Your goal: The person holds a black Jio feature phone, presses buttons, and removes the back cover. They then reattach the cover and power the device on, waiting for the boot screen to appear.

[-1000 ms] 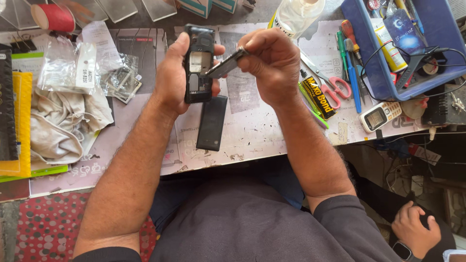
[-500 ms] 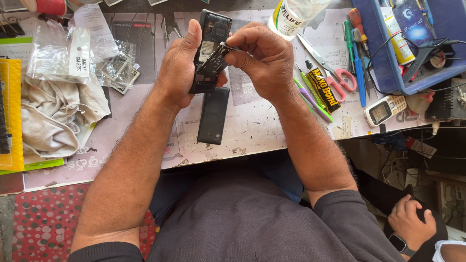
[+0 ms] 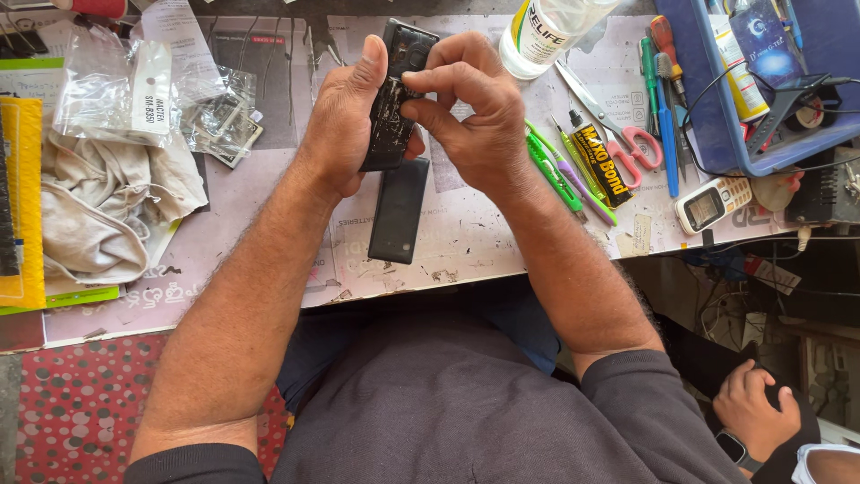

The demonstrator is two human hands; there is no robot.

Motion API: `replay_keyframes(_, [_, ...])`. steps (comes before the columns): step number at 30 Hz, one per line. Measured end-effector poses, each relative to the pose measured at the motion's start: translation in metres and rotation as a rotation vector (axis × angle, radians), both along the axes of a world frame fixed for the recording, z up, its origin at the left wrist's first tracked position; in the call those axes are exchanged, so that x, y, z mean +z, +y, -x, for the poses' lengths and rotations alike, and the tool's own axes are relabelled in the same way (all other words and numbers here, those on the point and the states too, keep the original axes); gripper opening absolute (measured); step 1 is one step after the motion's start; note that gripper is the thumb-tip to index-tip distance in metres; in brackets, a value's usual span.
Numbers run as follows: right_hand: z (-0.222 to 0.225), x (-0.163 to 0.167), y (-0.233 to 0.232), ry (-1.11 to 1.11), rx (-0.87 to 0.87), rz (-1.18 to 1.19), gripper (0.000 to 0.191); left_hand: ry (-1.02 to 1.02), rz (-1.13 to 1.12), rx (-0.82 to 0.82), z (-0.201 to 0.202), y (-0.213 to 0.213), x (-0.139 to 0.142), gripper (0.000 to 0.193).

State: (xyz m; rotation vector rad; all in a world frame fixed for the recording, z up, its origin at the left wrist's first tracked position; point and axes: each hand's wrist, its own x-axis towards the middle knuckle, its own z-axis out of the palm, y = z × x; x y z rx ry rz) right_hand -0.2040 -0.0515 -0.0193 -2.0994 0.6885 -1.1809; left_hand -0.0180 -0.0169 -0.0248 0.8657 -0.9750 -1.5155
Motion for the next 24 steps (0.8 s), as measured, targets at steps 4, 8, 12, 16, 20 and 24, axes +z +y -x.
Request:
replay_keyframes(4, [-0.01, -0.007, 0.001, 0.01, -0.155, -0.021, 0.029, 0.026, -0.033, 0.041, 0.002, 0.0, -0.003, 0.064])
replay_keyframes(8, [-0.013, -0.008, 0.001, 0.038, -0.054, -0.056, 0.022, 0.21, 0.032, 0.072, 0.001, -0.001, -0.007, 0.045])
replay_keyframes(12, [-0.012, -0.006, 0.007, -0.197, 0.218, -0.436, 0.032, 0.34, 0.086, 0.256, -0.004, -0.008, -0.012, 0.009])
replay_keyframes(16, [-0.013, -0.007, 0.002, -0.22, 0.268, -0.704, 0.043, 0.223, 0.165, 0.38, -0.003, -0.008, -0.014, 0.003])
replay_keyframes(20, [-0.01, -0.012, -0.005, -0.272, 0.266, -0.845, 0.036, 0.107, 0.194, 0.438, 0.001, -0.006, -0.013, 0.005])
replay_keyframes(24, [-0.009, -0.015, -0.005, -0.294, 0.245, -0.897, 0.029, 0.041, 0.21, 0.457, 0.003, -0.004, -0.013, 0.01])
